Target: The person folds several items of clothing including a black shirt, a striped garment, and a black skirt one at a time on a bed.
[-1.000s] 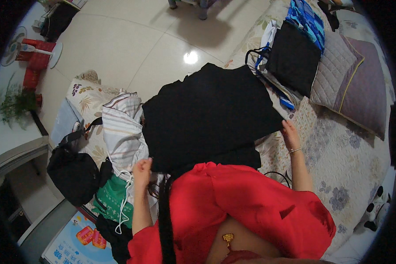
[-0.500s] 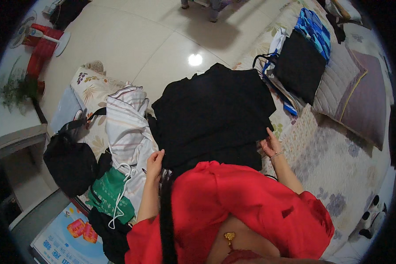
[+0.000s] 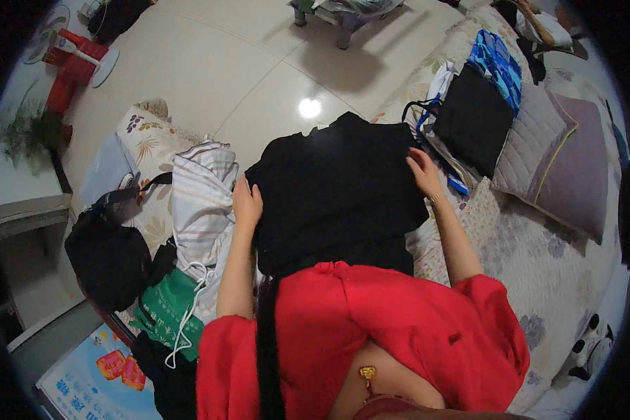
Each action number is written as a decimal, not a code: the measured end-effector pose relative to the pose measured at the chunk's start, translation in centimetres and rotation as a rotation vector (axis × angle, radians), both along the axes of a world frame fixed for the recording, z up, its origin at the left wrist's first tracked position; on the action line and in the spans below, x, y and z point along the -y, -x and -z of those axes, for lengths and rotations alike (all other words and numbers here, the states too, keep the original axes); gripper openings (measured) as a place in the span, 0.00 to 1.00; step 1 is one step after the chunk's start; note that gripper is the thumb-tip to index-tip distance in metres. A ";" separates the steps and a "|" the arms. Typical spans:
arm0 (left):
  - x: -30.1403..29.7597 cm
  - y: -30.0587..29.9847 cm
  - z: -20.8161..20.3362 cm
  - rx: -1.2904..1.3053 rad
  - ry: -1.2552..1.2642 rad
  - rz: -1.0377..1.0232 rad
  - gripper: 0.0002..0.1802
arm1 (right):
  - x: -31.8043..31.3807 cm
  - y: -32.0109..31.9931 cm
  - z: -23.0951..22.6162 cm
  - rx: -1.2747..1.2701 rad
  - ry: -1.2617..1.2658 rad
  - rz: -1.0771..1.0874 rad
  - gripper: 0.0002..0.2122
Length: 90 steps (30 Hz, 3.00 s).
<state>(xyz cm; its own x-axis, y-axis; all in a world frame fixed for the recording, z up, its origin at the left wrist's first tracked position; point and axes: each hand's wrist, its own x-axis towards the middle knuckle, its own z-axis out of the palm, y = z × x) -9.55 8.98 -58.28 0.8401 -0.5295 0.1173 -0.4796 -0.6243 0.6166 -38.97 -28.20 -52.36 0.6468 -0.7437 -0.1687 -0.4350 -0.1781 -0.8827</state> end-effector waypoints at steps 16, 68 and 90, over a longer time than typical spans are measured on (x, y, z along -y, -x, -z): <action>1.0 -2.0 -0.4 -0.493 0.580 -0.396 0.10 | 5.0 -4.4 4.1 -0.402 0.374 0.218 0.17; -3.9 13.8 -15.7 -1.080 0.020 0.640 0.16 | -24.1 -12.4 -7.9 -0.114 -0.138 -1.266 0.19; -8.9 8.1 -16.4 0.058 -0.110 0.335 0.15 | -17.0 -5.2 -8.1 -0.043 0.651 -0.927 0.13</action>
<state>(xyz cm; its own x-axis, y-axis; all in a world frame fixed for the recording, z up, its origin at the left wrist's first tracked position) -17.63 17.89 -41.93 0.6116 -0.7864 0.0871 -0.7011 -0.4876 0.5202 -33.73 -11.20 -44.25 0.9971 0.0645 0.0401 0.0759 -0.8671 -0.4923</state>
